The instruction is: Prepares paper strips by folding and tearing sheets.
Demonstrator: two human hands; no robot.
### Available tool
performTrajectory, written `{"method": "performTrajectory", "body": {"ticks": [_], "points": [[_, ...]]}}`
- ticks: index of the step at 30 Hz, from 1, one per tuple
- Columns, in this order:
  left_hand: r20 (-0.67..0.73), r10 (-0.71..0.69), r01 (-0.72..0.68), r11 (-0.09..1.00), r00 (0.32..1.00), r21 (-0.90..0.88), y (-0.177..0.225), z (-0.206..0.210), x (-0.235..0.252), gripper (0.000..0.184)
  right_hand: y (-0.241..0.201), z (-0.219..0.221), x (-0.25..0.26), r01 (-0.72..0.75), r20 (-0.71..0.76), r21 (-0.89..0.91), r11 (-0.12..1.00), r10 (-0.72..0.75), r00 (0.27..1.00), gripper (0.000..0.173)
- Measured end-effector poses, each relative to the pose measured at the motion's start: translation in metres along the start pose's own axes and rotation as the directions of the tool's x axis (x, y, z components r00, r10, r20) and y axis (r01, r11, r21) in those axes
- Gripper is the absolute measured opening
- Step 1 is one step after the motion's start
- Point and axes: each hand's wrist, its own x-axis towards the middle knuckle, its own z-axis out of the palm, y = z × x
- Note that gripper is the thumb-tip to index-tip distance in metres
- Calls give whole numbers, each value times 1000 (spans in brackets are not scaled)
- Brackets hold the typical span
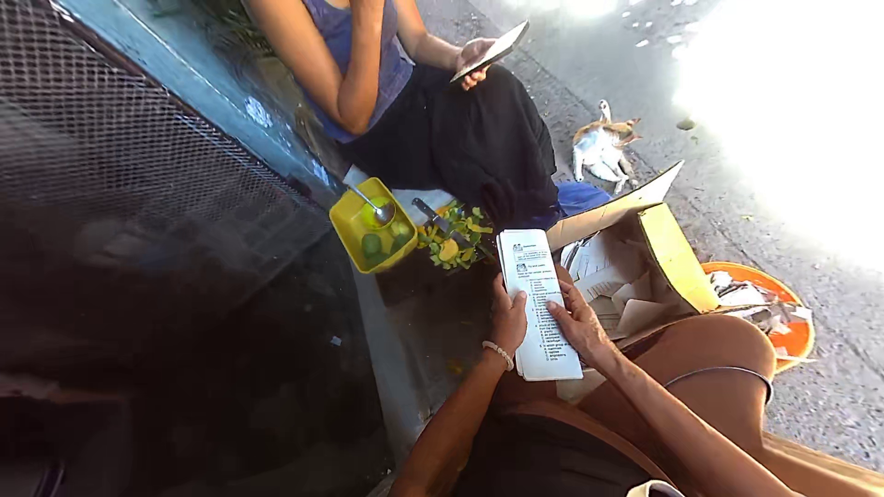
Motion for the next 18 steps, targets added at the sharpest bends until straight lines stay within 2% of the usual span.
{"method": "performTrajectory", "body": {"ticks": [4,8,10,13,15,18], "points": [[31,10,-17,979,999,203,3,-2,4,60,8,13,4,25,-77,-271,962,-48,996,50],[52,6,-24,934,999,357,0,0,14,56,11,16,6,28,-125,-369,929,-80,989,49],[55,-15,-6,934,998,356,0,-1,16,54,9,15,8,-12,-144,-314,949,-35,989,45],[55,-20,5,968,998,251,-5,-2,21,52,0,7,18,-69,-182,-198,978,33,983,33],[50,-10,-1,976,999,217,-10,-2,23,50,-6,-3,30,-108,-178,-245,963,65,982,32],[38,13,-22,965,999,261,-11,-1,26,47,-14,-9,43,-111,-107,-419,901,72,992,35]]}}
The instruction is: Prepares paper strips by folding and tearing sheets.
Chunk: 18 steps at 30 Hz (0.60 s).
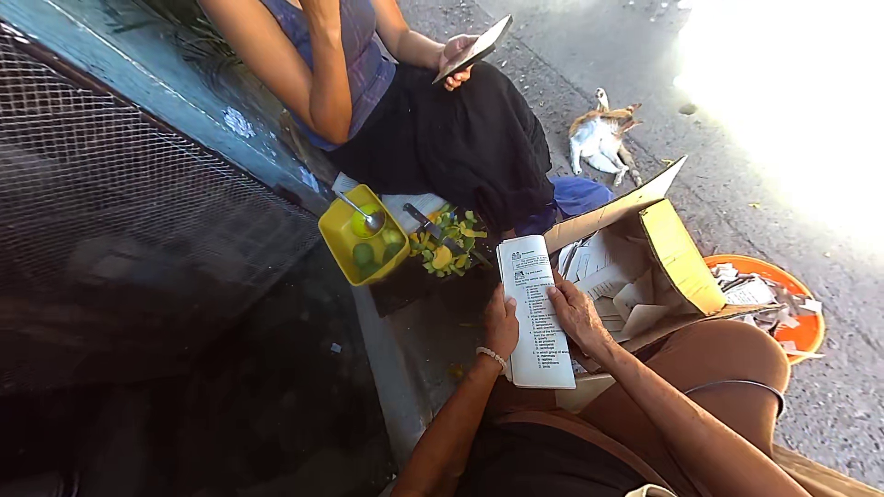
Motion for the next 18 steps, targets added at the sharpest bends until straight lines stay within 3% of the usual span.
{"method": "performTrajectory", "body": {"ticks": [5,18], "points": [[-49,-39,41,999,998,33,0,-2,5,35,1,13,-3,-23,-34,-152,988,18,999,42],[-41,-65,73,962,997,264,13,-2,-4,45,9,24,-12,-140,-135,57,988,147,980,47]]}}
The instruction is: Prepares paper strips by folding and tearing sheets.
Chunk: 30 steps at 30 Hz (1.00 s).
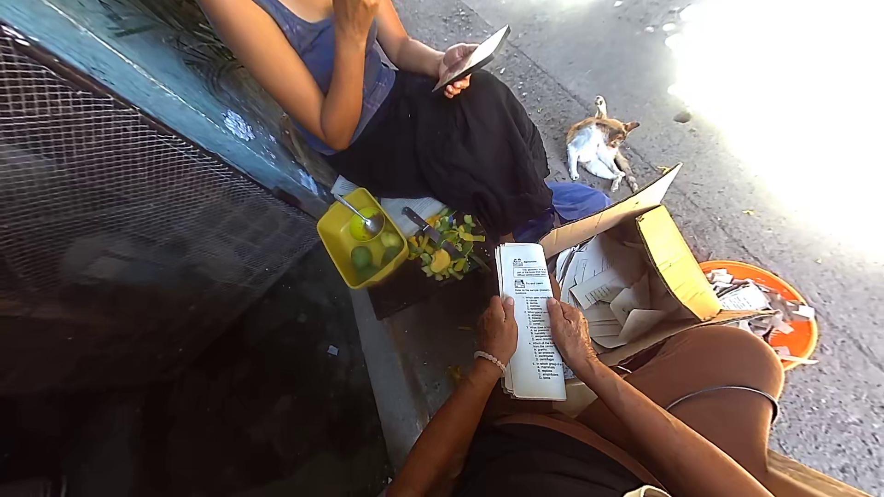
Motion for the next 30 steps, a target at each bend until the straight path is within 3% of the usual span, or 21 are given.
{"method": "performTrajectory", "body": {"ticks": [9,12,15,16,18,20,22,24,26,28,30], "points": [[64,14,-20,997,998,81,8,4,-5,42,4,1,-5,-49,-70,104,993,56,996,46],[110,-38,27,995,993,98,10,-1,-1,41,9,0,2,1,-78,302,953,24,997,28],[165,-127,103,984,978,147,15,-12,5,43,6,-6,13,-70,-20,453,889,88,996,22],[143,-138,114,980,980,164,17,-15,7,46,5,-8,17,-91,-1,427,899,101,995,22],[46,-65,54,975,997,217,19,-18,14,75,2,-11,24,-106,9,356,929,110,994,21],[35,154,-157,930,987,331,22,-18,28,97,0,-11,28,-103,2,287,952,107,994,19],[192,436,-475,773,879,420,28,-21,44,84,-3,-10,29,-81,9,205,975,81,997,17],[450,554,-714,551,700,432,44,-25,59,61,-10,-14,30,-15,49,67,998,12,999,15],[694,441,-817,398,569,417,66,-32,70,38,-18,-23,28,106,149,-90,990,-92,985,19],[803,254,-830,319,539,457,87,-40,74,31,-24,-33,26,252,248,-191,949,-202,947,23],[837,185,-835,327,516,443,100,-52,76,36,-28,-43,25,396,310,-226,890,-319,895,25]]}}
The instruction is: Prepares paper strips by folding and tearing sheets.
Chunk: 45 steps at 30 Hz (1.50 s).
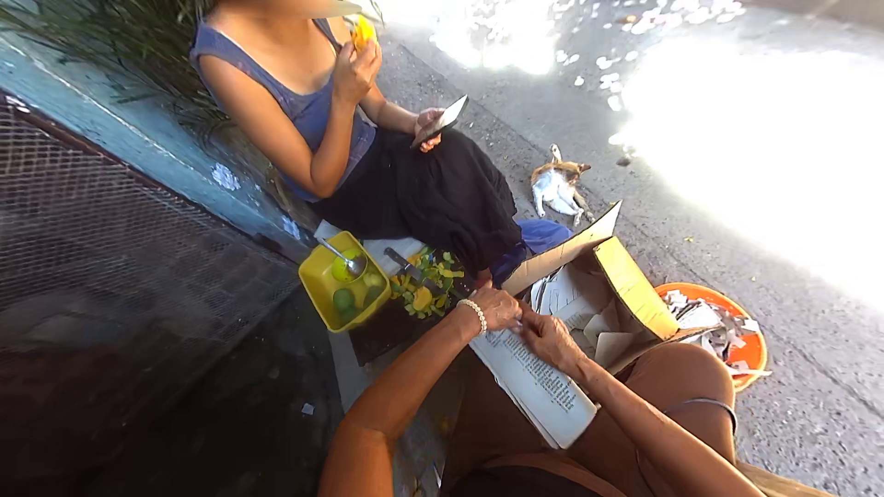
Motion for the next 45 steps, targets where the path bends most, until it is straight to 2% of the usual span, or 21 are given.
{"method": "performTrajectory", "body": {"ticks": [2,5,8,12,15,17,19,21,23,25,26,27,28,30,32,35,37,40,43,45], "points": [[10,44,-44,997,999,-61,-3,-13,-10,36,-5,-13,-1,145,14,-45,988,-145,989,25],[-10,-17,16,990,1000,-138,1,-28,-25,37,-17,-29,-2,304,21,-159,939,-305,952,22],[-122,-133,106,973,983,-206,11,-31,-43,36,-33,-40,-2,358,-21,-300,884,-382,924,18],[-207,-220,167,955,953,-246,24,-28,-71,34,-27,-39,-5,435,-161,-372,820,-518,840,15],[-200,-260,210,947,945,-243,18,-20,-96,35,-1,-41,-12,369,-171,-344,863,-444,880,16],[-180,-302,254,934,936,-250,13,-11,-108,34,22,-44,-17,253,-153,-342,905,-320,935,14],[-187,-338,284,921,922,-266,6,0,-115,34,24,-50,-23,127,-166,-386,914,-204,965,12],[-236,-336,267,922,912,-280,4,7,-117,34,8,-53,-29,122,-234,-484,866,-263,936,9],[-304,-302,228,940,903,-254,9,9,-115,32,-12,-50,-29,219,-256,-582,783,-432,865,22],[-363,-274,208,955,891,-212,20,7,-113,31,-31,-41,-27,310,-204,-680,664,-578,790,39],[-389,-262,194,959,883,-206,25,6,-112,31,-42,-37,-29,340,-159,-688,641,-590,792,35],[-418,-254,183,962,872,-202,29,4,-111,31,-53,-32,-32,347,-119,-673,654,-558,821,23],[-446,-247,178,965,860,-192,33,4,-111,31,-64,-28,-36,323,-100,-636,700,-490,866,14],[-462,-226,191,974,858,-122,38,4,-111,31,-79,-20,-41,271,-118,-586,763,-412,903,9],[-471,-180,186,982,863,-34,47,8,-109,27,-85,-17,-43,282,-117,-600,749,-431,895,8],[-544,-95,140,989,834,41,60,19,-108,24,-88,-20,-52,336,-76,-629,701,-485,871,14],[-599,-39,75,997,800,34,60,26,-108,24,-84,-26,-58,385,-75,-601,701,-529,845,6],[-633,18,-9,1000,774,17,54,33,-118,29,-65,-36,-65,432,-69,-590,683,-575,815,20],[-608,-55,62,998,792,-10,27,49,-144,28,-31,-57,-71,357,-78,-568,742,-481,873,14],[-555,-248,224,968,794,-112,-7,67,-164,25,-6,-86,-73,206,-131,-498,843,-307,943,8]]}}
